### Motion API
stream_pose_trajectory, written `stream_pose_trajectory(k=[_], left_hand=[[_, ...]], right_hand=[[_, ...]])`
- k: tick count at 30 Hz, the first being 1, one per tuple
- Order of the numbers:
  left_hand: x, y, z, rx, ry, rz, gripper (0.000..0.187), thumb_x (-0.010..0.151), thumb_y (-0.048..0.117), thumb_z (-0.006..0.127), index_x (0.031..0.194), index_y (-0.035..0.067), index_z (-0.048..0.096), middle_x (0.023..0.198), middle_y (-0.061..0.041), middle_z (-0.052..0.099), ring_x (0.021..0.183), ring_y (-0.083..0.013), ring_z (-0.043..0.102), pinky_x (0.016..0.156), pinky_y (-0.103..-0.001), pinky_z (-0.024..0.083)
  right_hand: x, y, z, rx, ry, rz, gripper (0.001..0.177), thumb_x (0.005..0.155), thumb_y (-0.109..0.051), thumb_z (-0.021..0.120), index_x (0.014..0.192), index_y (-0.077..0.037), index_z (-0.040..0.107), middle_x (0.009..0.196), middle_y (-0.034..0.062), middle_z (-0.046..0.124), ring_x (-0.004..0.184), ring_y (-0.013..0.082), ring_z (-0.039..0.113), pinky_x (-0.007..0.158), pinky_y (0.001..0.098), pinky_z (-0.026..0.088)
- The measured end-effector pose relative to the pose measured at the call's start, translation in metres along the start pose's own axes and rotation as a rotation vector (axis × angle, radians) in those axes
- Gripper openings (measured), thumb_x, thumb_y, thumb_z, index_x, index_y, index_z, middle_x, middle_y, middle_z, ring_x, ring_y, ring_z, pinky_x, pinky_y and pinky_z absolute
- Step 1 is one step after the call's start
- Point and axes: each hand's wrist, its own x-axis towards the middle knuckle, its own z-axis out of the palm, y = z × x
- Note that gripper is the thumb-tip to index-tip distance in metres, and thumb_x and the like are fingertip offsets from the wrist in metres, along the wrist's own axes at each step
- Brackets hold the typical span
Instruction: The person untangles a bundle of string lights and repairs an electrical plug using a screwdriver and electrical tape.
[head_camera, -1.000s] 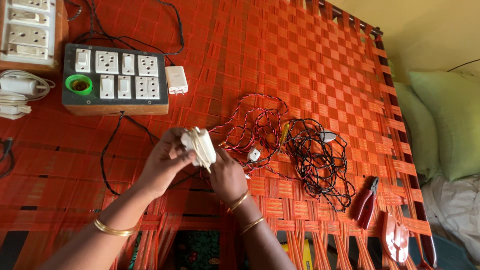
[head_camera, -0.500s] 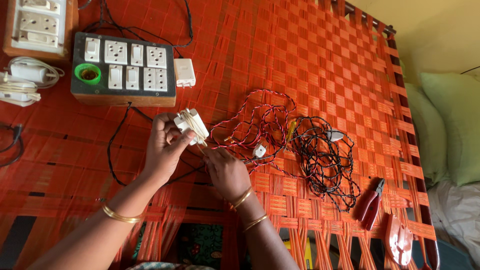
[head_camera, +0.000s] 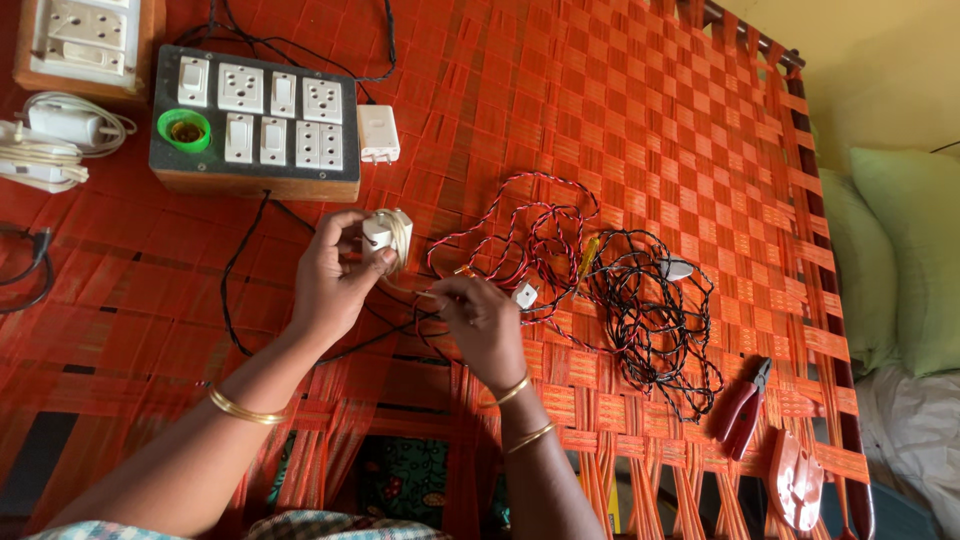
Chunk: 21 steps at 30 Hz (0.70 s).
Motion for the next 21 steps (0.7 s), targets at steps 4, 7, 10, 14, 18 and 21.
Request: stream_pose_trajectory(k=[4, 7, 10, 14, 18, 21], left_hand=[[-0.003, 0.003, 0.000, -0.024, -0.056, 0.017, 0.043, 0.090, 0.012, 0.079, 0.127, 0.004, 0.059, 0.110, -0.005, 0.070, 0.095, -0.0110, 0.068, 0.079, -0.028, 0.059], [-0.005, 0.007, 0.003, -0.006, -0.100, 0.004, 0.042, 0.089, 0.012, 0.080, 0.125, 0.004, 0.060, 0.107, -0.006, 0.071, 0.091, -0.0114, 0.068, 0.078, -0.028, 0.057], [-0.007, 0.013, 0.004, 0.022, -0.181, -0.035, 0.041, 0.088, 0.014, 0.081, 0.123, 0.005, 0.062, 0.105, -0.006, 0.073, 0.086, -0.0109, 0.068, 0.074, -0.027, 0.057], [-0.008, 0.020, 0.004, 0.099, -0.273, 0.032, 0.042, 0.087, 0.019, 0.082, 0.121, 0.004, 0.062, 0.104, -0.008, 0.075, 0.092, -0.0116, 0.070, 0.079, -0.030, 0.055], [-0.007, 0.028, 0.005, 0.137, -0.347, -0.170, 0.044, 0.084, 0.025, 0.081, 0.120, 0.008, 0.063, 0.102, -0.007, 0.077, 0.085, -0.0200, 0.073, 0.077, -0.033, 0.057], [-0.008, 0.033, 0.004, 0.206, -0.324, 0.063, 0.046, 0.084, 0.023, 0.083, 0.121, 0.005, 0.062, 0.108, -0.012, 0.074, 0.100, -0.0259, 0.073, 0.085, -0.037, 0.055]], right_hand=[[-0.003, 0.024, 0.005, 0.326, 0.074, 0.201, 0.013, 0.092, 0.001, 0.078, 0.104, -0.002, 0.072, 0.088, 0.0025, 0.066, 0.077, 0.0081, 0.057, 0.067, 0.0236, 0.049], [0.000, 0.030, 0.006, 0.609, 0.119, 0.228, 0.013, 0.094, 0.005, 0.072, 0.105, 0.000, 0.068, 0.094, 0.0042, 0.071, 0.083, 0.0099, 0.066, 0.074, 0.0247, 0.055], [0.003, 0.028, 0.004, 0.797, 0.146, 0.211, 0.015, 0.096, 0.007, 0.067, 0.109, 0.000, 0.064, 0.098, 0.0080, 0.072, 0.087, 0.0143, 0.070, 0.082, 0.0291, 0.060], [0.002, 0.025, 0.007, 0.930, 0.203, 0.226, 0.019, 0.096, 0.006, 0.066, 0.113, 0.000, 0.061, 0.105, 0.0105, 0.072, 0.089, 0.0164, 0.071, 0.081, 0.0319, 0.060], [0.002, 0.025, 0.009, 0.930, 0.226, 0.233, 0.021, 0.096, 0.005, 0.067, 0.115, -0.002, 0.061, 0.105, 0.0101, 0.073, 0.087, 0.0153, 0.069, 0.079, 0.0316, 0.060], [0.000, 0.022, 0.010, 0.894, 0.212, 0.206, 0.019, 0.099, 0.004, 0.067, 0.117, -0.002, 0.061, 0.106, 0.0094, 0.073, 0.087, 0.0139, 0.068, 0.076, 0.0300, 0.058]])
